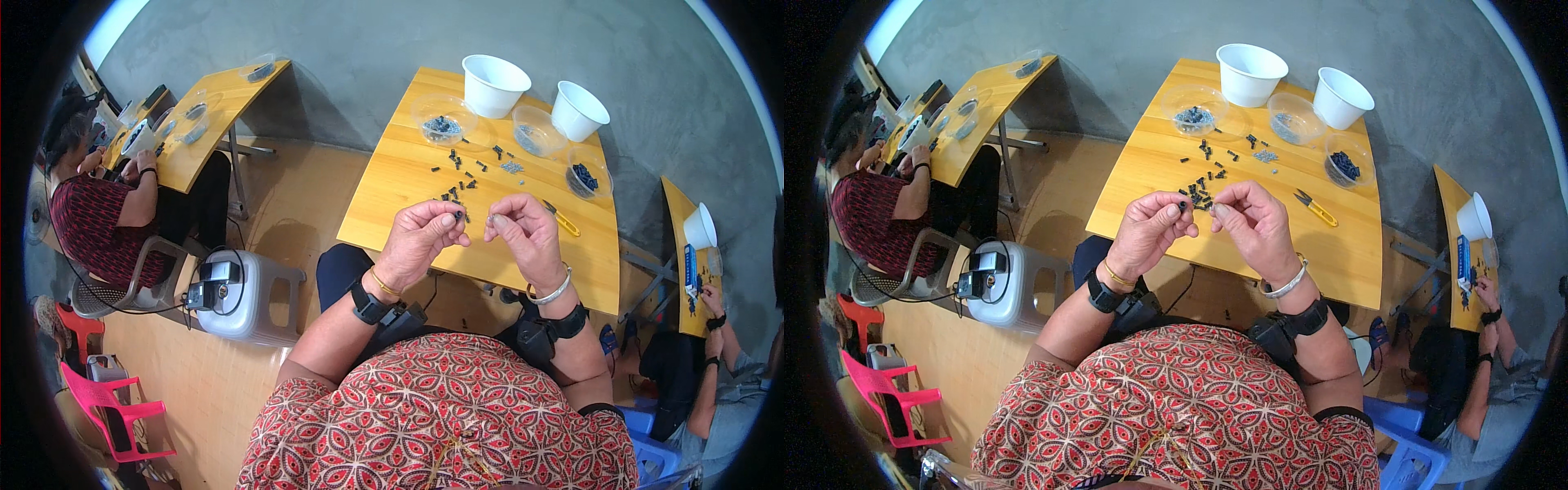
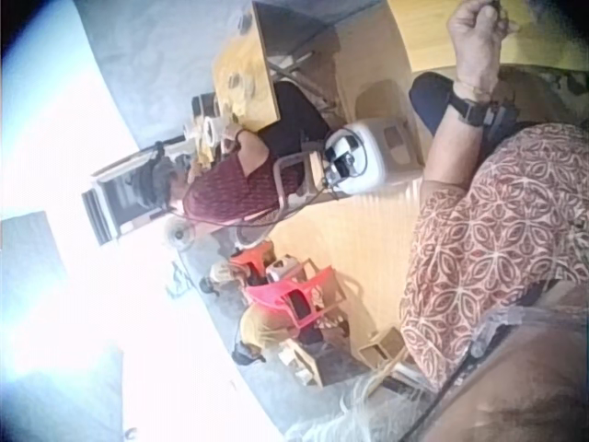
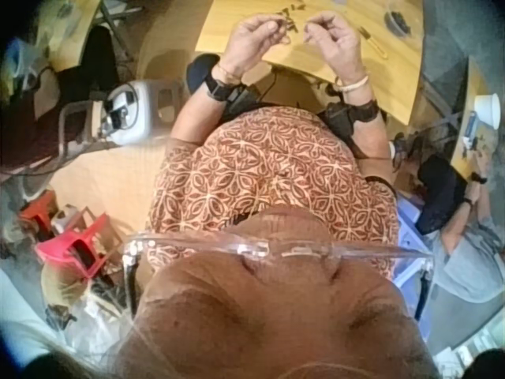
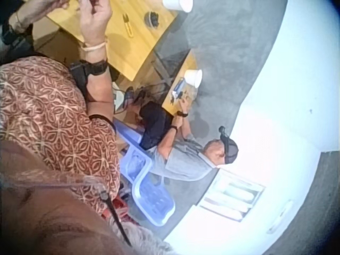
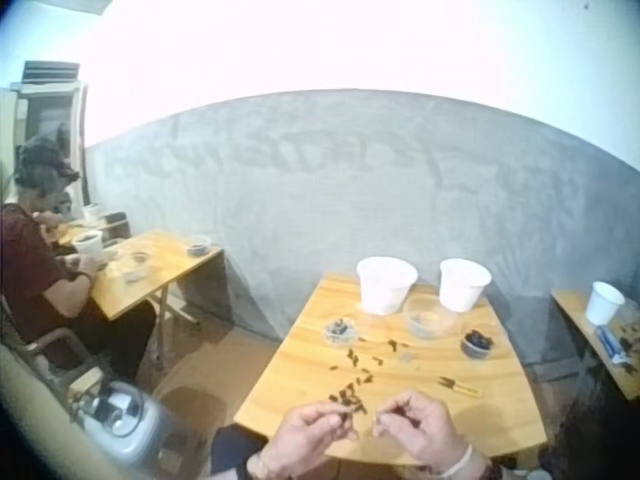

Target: The recorder is assembling small black plastic components and using pliers to trim or adjust them on a table.

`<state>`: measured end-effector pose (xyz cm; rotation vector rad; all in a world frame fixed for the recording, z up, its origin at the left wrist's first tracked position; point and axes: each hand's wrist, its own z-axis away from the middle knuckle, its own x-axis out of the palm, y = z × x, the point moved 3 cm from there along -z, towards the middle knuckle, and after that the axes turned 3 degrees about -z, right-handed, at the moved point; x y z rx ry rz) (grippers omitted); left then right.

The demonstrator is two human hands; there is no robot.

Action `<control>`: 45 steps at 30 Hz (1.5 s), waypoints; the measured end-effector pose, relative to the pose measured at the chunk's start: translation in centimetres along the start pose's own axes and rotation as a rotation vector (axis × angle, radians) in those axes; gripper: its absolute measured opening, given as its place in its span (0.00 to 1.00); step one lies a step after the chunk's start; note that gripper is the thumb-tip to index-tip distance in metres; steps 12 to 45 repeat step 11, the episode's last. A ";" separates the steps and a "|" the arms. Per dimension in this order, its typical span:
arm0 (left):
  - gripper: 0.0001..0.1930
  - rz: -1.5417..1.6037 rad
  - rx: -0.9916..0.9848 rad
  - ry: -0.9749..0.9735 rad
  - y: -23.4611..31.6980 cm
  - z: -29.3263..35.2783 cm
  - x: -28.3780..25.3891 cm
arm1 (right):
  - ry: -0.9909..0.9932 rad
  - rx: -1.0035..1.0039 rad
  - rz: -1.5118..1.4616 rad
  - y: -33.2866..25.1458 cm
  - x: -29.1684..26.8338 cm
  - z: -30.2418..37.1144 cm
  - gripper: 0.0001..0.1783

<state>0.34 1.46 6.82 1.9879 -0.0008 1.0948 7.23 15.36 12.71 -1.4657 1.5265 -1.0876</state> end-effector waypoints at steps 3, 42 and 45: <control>0.08 -0.031 0.005 0.025 0.1 0.0 0.3 | 0.007 -0.003 -0.002 0.3 0.3 -0.3 0.04; 0.08 -0.212 0.032 0.016 0.0 0.1 0.5 | -0.018 -0.014 -0.078 1.0 0.5 -0.5 0.03; 0.08 -0.212 0.032 0.016 0.0 0.1 0.5 | -0.018 -0.014 -0.078 1.0 0.5 -0.5 0.03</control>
